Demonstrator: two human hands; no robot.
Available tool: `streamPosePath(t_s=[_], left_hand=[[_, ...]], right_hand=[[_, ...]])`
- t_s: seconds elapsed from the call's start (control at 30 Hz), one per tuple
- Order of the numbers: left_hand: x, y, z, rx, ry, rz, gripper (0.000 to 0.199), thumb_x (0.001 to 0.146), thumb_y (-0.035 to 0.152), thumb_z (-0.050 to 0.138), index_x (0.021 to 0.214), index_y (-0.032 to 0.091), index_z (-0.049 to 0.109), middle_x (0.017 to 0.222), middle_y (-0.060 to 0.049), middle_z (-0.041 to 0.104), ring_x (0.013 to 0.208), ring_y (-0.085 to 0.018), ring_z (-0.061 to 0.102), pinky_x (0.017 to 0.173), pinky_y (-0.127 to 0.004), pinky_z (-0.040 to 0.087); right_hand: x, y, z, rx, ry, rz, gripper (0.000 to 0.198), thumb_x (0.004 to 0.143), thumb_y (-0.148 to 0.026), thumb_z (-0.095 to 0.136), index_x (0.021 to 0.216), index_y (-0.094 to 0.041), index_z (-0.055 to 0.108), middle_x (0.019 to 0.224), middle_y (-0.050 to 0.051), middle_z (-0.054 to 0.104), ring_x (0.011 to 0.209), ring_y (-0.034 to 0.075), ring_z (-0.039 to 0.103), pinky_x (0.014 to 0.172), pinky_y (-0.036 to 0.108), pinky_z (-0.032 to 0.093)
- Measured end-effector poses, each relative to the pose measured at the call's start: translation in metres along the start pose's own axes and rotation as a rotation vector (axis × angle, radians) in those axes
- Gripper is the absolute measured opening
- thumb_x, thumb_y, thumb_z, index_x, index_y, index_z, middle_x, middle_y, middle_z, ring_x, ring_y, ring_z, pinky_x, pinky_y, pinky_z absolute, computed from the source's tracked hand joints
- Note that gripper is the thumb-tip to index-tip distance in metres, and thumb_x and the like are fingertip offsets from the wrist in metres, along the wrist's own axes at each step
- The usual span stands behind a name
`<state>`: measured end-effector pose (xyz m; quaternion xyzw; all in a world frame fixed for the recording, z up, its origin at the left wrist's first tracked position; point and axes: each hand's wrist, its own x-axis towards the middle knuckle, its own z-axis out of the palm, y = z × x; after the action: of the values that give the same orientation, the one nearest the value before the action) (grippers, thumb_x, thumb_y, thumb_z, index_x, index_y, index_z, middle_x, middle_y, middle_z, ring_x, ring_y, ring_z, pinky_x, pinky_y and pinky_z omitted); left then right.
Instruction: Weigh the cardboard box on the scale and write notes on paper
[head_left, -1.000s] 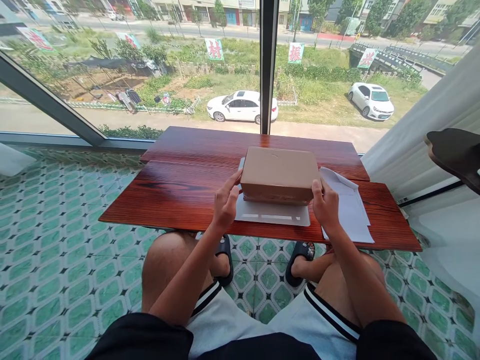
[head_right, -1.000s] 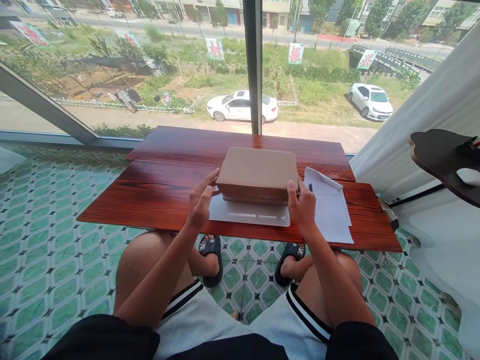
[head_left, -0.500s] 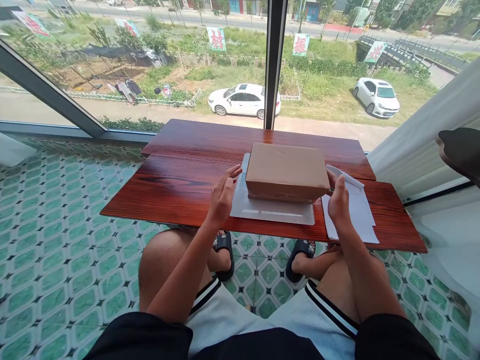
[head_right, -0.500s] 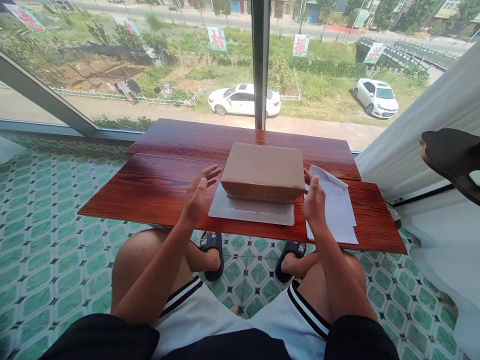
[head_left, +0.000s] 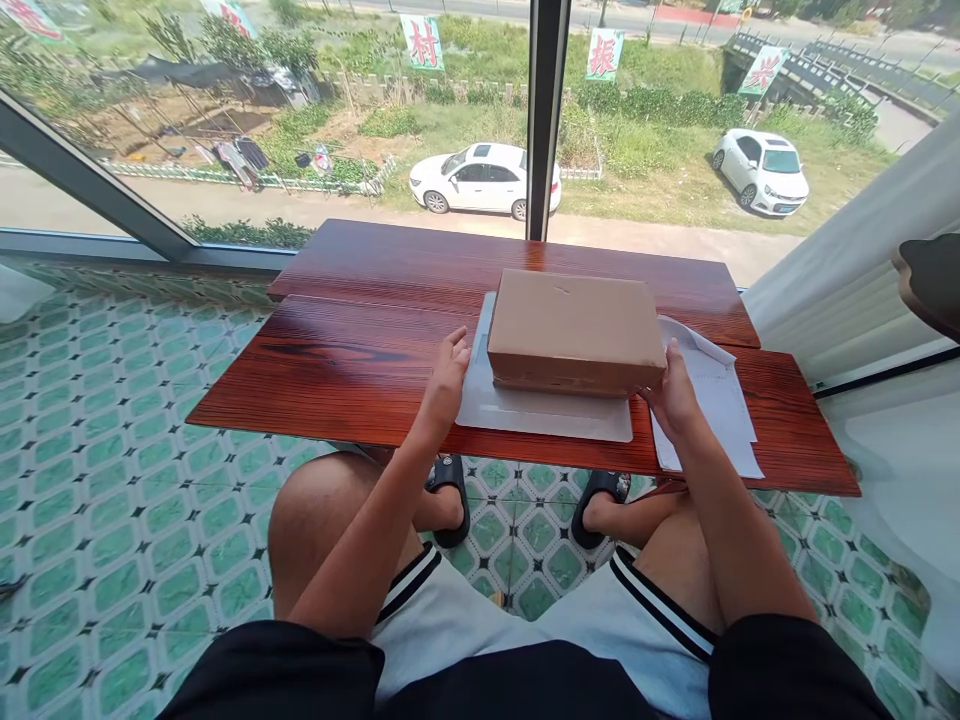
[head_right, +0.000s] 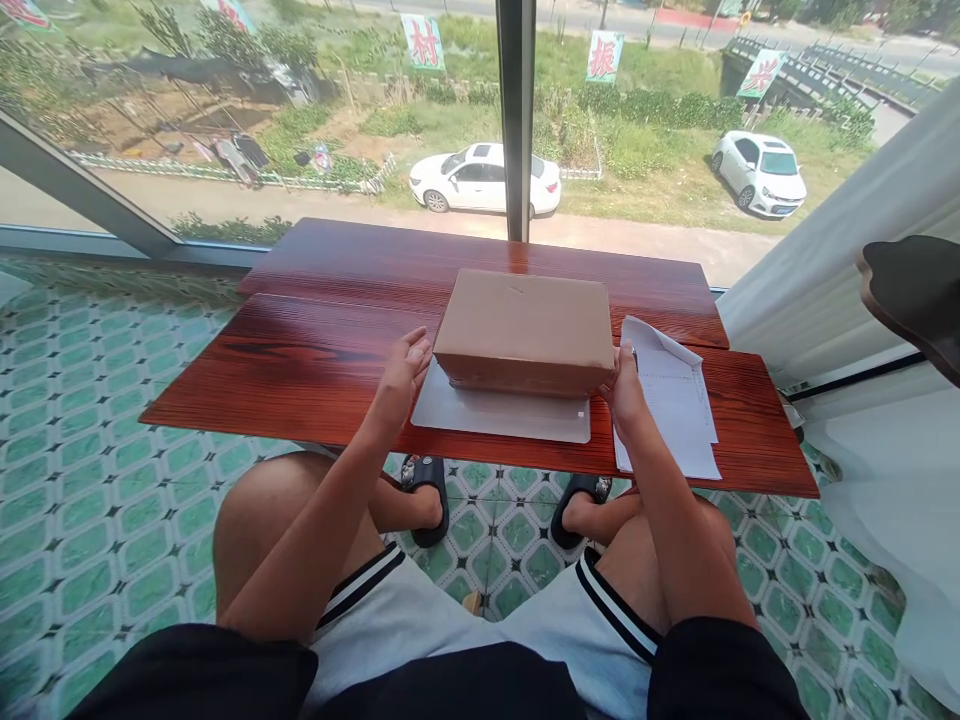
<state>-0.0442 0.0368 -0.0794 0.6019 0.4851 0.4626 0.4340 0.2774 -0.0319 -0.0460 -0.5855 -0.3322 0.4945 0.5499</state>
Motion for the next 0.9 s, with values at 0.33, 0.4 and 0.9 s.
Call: streamPosePath(t_s=[0.33, 0.4, 0.9], left_hand=[[-0.005, 0.015, 0.005, -0.24, -0.06, -0.19, 0.067, 0.092, 0.05, 0.049, 0.151, 0.024, 0.033, 0.156, -0.013, 0.045, 0.148, -0.024, 0.041, 0.122, -0.045, 0.04], [-0.006, 0.016, 0.007, -0.26, -0.058, -0.189, 0.065, 0.091, 0.048, 0.05, 0.15, 0.024, 0.035, 0.156, -0.012, 0.046, 0.148, -0.025, 0.041, 0.122, -0.047, 0.039], [-0.016, 0.02, 0.017, -0.249, -0.167, -0.132, 0.065, 0.092, 0.049, 0.046, 0.151, 0.024, 0.033, 0.157, -0.011, 0.045, 0.149, -0.025, 0.039, 0.122, -0.045, 0.039]], right_hand=[[-0.002, -0.004, -0.002, -0.006, 0.028, 0.026, 0.07, 0.088, -0.078, 0.035, 0.134, -0.031, 0.058, 0.124, 0.004, 0.069, 0.107, 0.026, 0.065, 0.073, 0.037, 0.055], [-0.001, -0.004, -0.006, -0.053, 0.016, 0.001, 0.073, 0.088, -0.08, 0.031, 0.138, -0.032, 0.055, 0.125, 0.005, 0.069, 0.106, 0.027, 0.065, 0.072, 0.037, 0.054], [-0.009, -0.013, -0.022, 0.005, 0.069, -0.036, 0.066, 0.092, -0.074, 0.031, 0.129, -0.028, 0.061, 0.124, 0.008, 0.069, 0.118, 0.03, 0.063, 0.082, 0.041, 0.055]])
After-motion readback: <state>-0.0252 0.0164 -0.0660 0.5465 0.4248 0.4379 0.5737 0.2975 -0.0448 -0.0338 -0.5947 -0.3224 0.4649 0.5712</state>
